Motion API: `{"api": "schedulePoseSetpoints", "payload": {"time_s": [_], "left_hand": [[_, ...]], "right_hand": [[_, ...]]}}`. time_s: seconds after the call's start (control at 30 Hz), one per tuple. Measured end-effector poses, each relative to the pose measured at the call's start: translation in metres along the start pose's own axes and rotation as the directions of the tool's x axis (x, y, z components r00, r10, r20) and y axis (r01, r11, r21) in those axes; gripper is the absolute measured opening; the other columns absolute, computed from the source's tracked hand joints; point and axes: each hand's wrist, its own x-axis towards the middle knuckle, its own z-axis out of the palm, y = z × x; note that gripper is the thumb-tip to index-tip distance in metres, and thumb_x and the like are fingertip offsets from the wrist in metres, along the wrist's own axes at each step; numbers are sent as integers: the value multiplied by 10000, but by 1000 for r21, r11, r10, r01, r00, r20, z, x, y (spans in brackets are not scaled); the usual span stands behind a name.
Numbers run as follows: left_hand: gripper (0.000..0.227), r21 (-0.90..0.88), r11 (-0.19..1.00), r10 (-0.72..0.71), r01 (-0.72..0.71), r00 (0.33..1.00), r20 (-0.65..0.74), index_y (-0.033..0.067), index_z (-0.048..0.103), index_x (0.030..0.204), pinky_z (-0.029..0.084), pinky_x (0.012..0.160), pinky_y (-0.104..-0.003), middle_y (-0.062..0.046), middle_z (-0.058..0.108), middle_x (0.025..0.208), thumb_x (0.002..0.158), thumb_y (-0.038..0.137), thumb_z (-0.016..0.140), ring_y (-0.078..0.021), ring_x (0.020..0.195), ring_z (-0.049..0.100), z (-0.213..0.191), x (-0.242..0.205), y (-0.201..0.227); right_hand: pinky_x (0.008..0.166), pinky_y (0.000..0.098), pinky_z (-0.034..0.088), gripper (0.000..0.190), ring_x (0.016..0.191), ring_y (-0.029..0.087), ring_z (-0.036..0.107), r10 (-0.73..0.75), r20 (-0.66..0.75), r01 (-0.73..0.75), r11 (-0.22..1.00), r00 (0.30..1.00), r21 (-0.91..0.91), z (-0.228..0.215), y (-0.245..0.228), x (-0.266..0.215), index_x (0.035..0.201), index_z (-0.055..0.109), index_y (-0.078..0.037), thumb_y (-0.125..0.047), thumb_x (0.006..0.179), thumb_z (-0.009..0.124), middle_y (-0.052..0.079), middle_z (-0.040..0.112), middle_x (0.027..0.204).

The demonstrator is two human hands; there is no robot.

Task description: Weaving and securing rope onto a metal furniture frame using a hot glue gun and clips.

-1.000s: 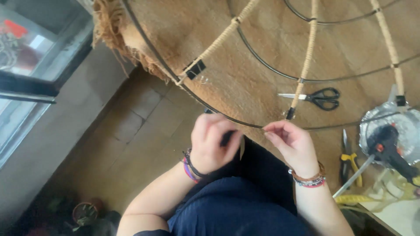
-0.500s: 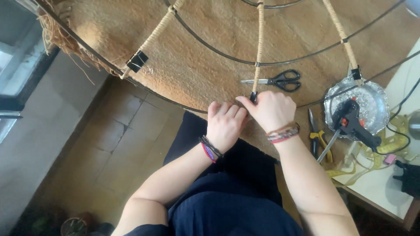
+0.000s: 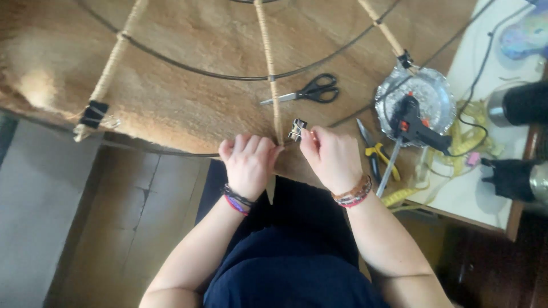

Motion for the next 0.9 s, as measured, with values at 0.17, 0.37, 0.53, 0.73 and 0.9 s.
{"api": "schedulePoseSetpoints", "payload": {"time_s": [0.17, 0.37, 0.53, 0.73, 0.9], "left_hand": [[213, 81, 996, 22, -23, 1000, 14, 217, 693, 939, 363, 883, -390, 21, 590, 860, 934, 426, 735, -201, 922, 567, 7, -3, 5], [204, 107, 994, 9, -9, 1000, 6, 229, 720, 961, 408, 812, -333, 40, 593, 855, 952, 433, 722, -172, 848, 584, 16, -11, 1], [195, 34, 997, -63, 63, 998, -18, 225, 724, 971, 398, 841, -326, 51, 621, 858, 945, 418, 727, -159, 860, 592, 8, -8, 1], [201, -69, 989, -132, 134, 991, 33, 213, 727, 896, 381, 855, -325, 62, 649, 846, 887, 409, 768, -168, 857, 585, -3, -12, -14], [193, -89, 989, -119, 120, 993, 23, 226, 733, 888, 377, 865, -327, 60, 676, 852, 892, 418, 759, -161, 859, 595, -17, -9, -25]], "right_hand": [[620, 431, 522, 541, 659, 398, 669, 125, -49, -114, 976, 991, 184, -1, 74, -48, 649, 489, -131, -486, 1056, 502, 159, 512, 535], [880, 432, 493, 395, 1004, 370, 653, -169, -162, 207, 943, 972, 259, 8, 81, -36, 755, 564, -89, -318, 1063, 469, 99, 689, 1077], [1064, 467, 385, 311, 1146, 279, 639, -461, -123, 467, 884, 879, 26, 28, 88, 4, 799, 583, -100, -298, 1025, 499, 46, 697, 1201], [879, 434, 473, 290, 978, 249, 644, -459, -39, 444, 875, 887, -193, 46, 98, 23, 830, 602, -147, -378, 982, 514, 16, 628, 1000], [955, 412, 433, 279, 895, 217, 658, -465, 2, 442, 840, 885, -314, 48, 116, 39, 841, 589, -189, -403, 1000, 507, -6, 599, 855]]}}
